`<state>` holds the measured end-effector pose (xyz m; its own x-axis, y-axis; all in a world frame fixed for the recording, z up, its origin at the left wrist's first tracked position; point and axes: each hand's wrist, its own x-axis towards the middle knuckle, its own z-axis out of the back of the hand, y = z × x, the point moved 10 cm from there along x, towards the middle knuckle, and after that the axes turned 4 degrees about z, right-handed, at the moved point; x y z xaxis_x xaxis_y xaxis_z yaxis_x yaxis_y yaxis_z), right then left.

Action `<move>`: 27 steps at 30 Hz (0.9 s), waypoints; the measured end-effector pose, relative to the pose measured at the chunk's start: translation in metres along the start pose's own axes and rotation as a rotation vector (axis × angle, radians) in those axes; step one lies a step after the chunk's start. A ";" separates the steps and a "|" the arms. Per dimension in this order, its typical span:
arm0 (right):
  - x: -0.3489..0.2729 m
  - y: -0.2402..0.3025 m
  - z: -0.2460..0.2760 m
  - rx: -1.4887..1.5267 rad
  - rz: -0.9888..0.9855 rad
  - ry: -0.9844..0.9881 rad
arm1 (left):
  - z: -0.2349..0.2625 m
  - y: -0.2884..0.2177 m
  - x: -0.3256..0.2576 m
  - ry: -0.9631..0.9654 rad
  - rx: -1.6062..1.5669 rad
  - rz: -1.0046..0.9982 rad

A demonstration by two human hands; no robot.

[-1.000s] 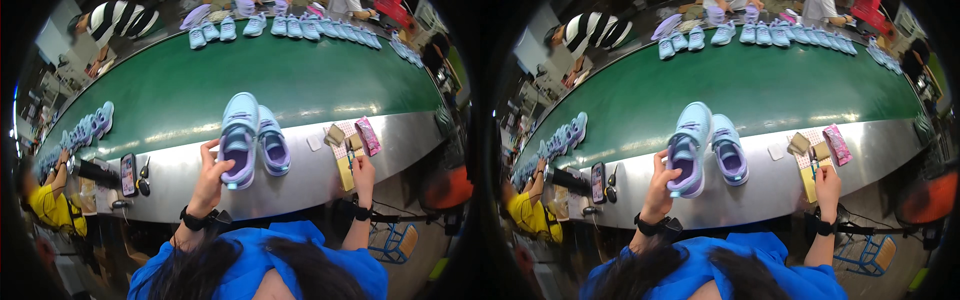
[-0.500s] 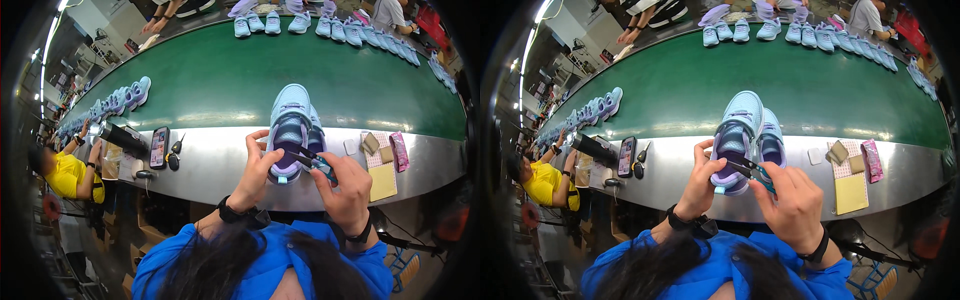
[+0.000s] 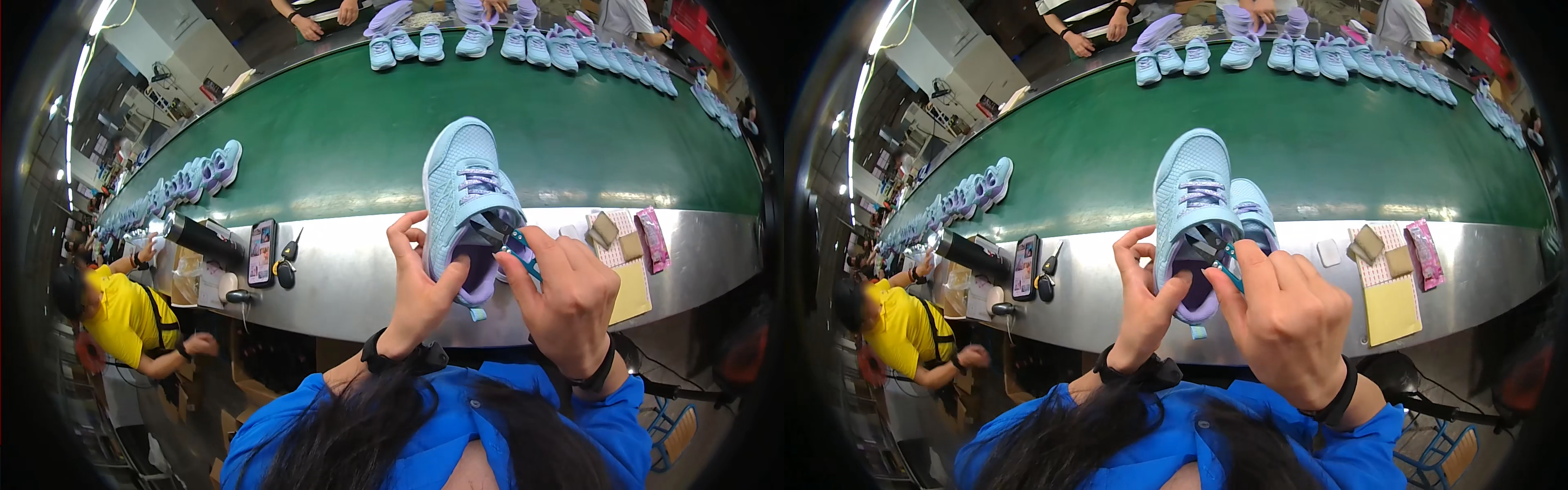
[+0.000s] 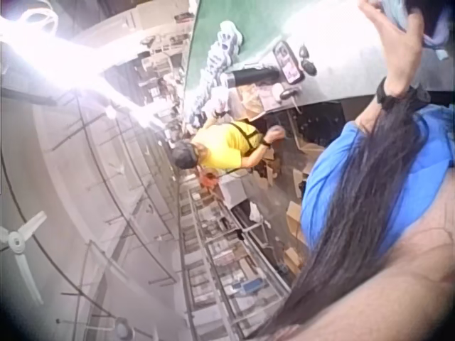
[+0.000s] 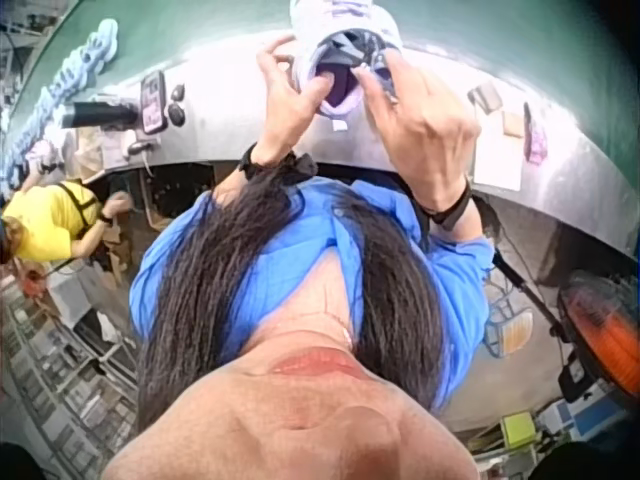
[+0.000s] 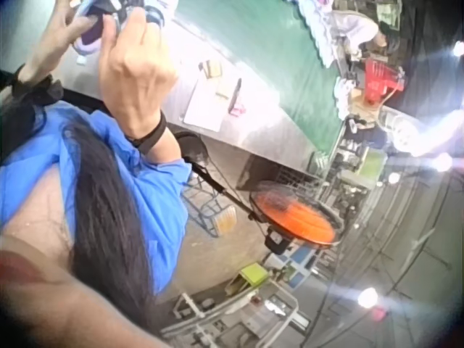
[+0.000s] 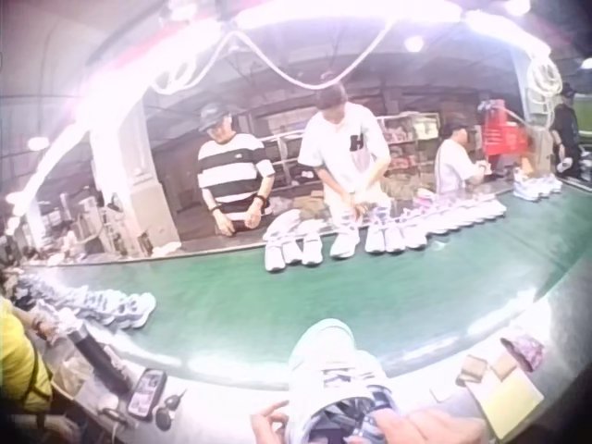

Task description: The person picks up pairs of light blue and purple sneakers from a green conveyor belt, inspects them by turning them over and checking the interior, and places them back on the belt. The person also uses a small handheld tool to adjust or clean the inside of the shoes.

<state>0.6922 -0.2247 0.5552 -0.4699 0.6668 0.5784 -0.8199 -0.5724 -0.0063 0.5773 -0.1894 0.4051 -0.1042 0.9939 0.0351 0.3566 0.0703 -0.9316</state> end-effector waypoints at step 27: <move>-0.146 -0.062 0.128 -0.226 -0.400 -0.328 | -0.166 -0.045 -0.053 0.351 0.503 -0.627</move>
<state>0.8535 -0.3469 0.5756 -0.0117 0.6071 0.7946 -0.9799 -0.1653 0.1119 0.7209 -0.2310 0.5049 0.1774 0.7592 0.6262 -0.1312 0.6489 -0.7495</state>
